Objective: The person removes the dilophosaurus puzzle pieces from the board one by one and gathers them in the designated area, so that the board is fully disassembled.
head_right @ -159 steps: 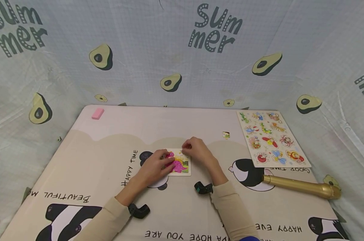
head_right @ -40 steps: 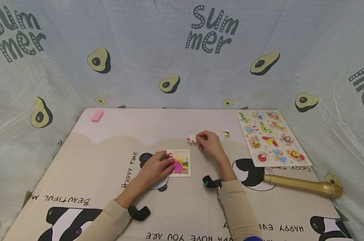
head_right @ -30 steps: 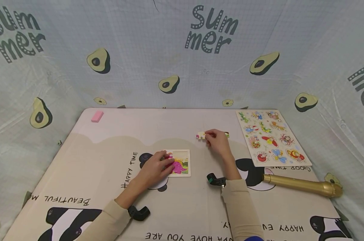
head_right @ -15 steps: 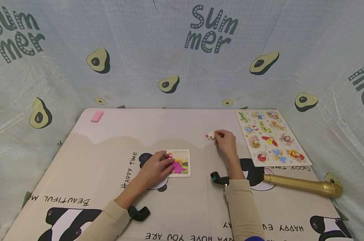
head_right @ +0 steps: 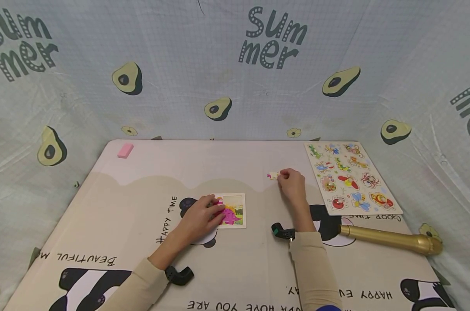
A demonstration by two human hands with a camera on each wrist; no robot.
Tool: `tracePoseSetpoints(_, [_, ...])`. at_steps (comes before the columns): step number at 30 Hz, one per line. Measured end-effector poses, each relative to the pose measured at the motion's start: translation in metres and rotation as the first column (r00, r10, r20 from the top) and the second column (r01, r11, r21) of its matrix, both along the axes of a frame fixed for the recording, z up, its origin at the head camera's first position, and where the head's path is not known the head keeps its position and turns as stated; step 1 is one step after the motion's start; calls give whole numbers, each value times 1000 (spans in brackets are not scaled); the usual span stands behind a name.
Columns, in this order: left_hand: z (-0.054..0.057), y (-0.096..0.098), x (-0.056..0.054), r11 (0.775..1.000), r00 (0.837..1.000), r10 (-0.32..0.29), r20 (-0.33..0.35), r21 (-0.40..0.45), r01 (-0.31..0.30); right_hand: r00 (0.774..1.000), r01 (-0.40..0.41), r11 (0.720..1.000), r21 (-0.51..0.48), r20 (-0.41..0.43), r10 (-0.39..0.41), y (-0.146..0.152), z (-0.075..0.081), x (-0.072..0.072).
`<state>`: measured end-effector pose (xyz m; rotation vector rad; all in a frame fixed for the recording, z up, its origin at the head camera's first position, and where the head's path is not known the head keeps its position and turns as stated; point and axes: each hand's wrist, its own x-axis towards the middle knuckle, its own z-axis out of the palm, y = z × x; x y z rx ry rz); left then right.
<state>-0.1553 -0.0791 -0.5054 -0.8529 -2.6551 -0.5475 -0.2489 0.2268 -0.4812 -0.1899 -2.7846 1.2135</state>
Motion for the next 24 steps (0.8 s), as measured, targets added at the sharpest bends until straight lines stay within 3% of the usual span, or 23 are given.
tracePoseSetpoints(12, [1,0,0,1000,1000,2,9,1,-2,994,25,976,216,-110,-1,-23,-11,1])
tracePoseSetpoints(24, [1,1,1,1000,1000,10,18,-2,-10,997,55,974,222,-60,-43,-22,-10,2])
